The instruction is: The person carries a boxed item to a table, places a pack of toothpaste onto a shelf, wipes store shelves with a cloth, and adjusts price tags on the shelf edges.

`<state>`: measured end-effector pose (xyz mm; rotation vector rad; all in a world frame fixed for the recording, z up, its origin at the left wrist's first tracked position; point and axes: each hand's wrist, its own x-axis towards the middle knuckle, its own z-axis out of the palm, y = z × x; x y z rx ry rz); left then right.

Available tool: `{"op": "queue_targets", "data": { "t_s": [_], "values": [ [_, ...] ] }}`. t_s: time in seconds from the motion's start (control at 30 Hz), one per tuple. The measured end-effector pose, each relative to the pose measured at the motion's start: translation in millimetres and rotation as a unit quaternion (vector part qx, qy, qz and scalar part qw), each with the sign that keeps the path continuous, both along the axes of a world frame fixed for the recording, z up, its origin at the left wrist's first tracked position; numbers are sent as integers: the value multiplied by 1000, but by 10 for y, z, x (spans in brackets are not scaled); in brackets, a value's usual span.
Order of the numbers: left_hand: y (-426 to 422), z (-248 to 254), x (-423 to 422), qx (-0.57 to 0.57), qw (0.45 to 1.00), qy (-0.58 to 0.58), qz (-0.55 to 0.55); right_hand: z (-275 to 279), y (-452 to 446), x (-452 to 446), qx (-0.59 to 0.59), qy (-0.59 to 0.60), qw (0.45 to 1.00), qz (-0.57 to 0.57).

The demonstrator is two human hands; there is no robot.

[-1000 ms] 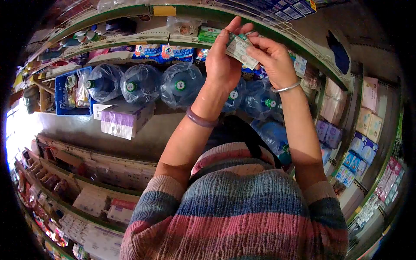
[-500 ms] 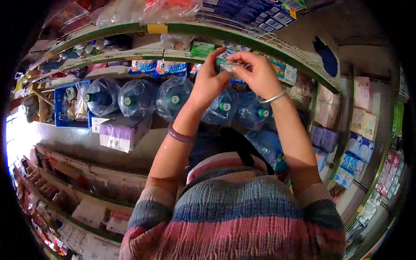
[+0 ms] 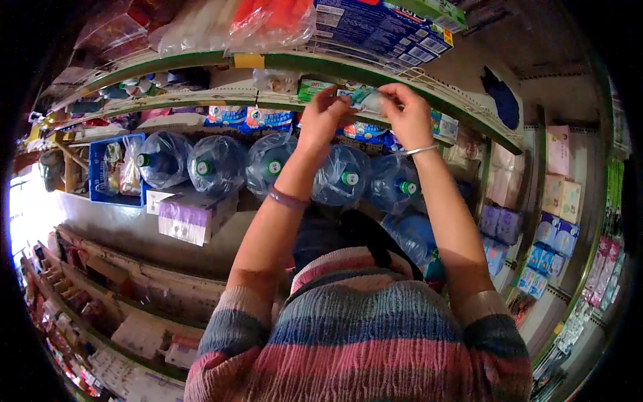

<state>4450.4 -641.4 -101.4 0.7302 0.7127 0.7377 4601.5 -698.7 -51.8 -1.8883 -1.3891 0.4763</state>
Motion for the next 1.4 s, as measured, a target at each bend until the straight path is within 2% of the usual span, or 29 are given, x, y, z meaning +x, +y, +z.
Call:
{"op": "queue_targets", "data": {
  "t_s": [0.07, 0.17, 0.33, 0.43, 0.53, 0.63, 0.73, 0.93, 1.03, 1.17, 1.4],
  "values": [
    [198, -154, 118, -45, 998, -20, 37, -38, 83, 57, 38, -40, 997, -57],
    [544, -400, 383, -53, 997, -30, 53, -204, 249, 126, 77, -25, 990, -113],
    [603, -330, 436, -96, 990, -28, 94, -374, 380, 143, 141, -6, 977, -158],
    [623, -334, 482, -103, 992, -2, 73, -435, 408, 175, 151, 0, 976, -157],
    [628, -346, 529, -127, 986, 9, 104, -400, 420, 131, 142, 33, 975, -169],
    [615, -390, 603, -100, 973, 22, 206, -354, 442, 75, 178, -15, 973, -148],
    [643, -318, 603, -54, 972, 59, 221, -362, 484, 73, 180, -7, 975, -128],
    [693, -515, 590, -68, 979, 5, 194, -376, 514, -22, 144, -39, 982, -116],
    [673, -550, 559, -47, 982, 29, 179, -434, 562, -96, 164, -49, 980, -102],
    [667, -535, 516, -72, 982, 19, 172, -467, 621, -147, 167, -77, 977, -111],
    [701, -454, 479, -62, 987, 37, 142, -593, 715, -154, 185, -33, 974, -129]
  ]
}}
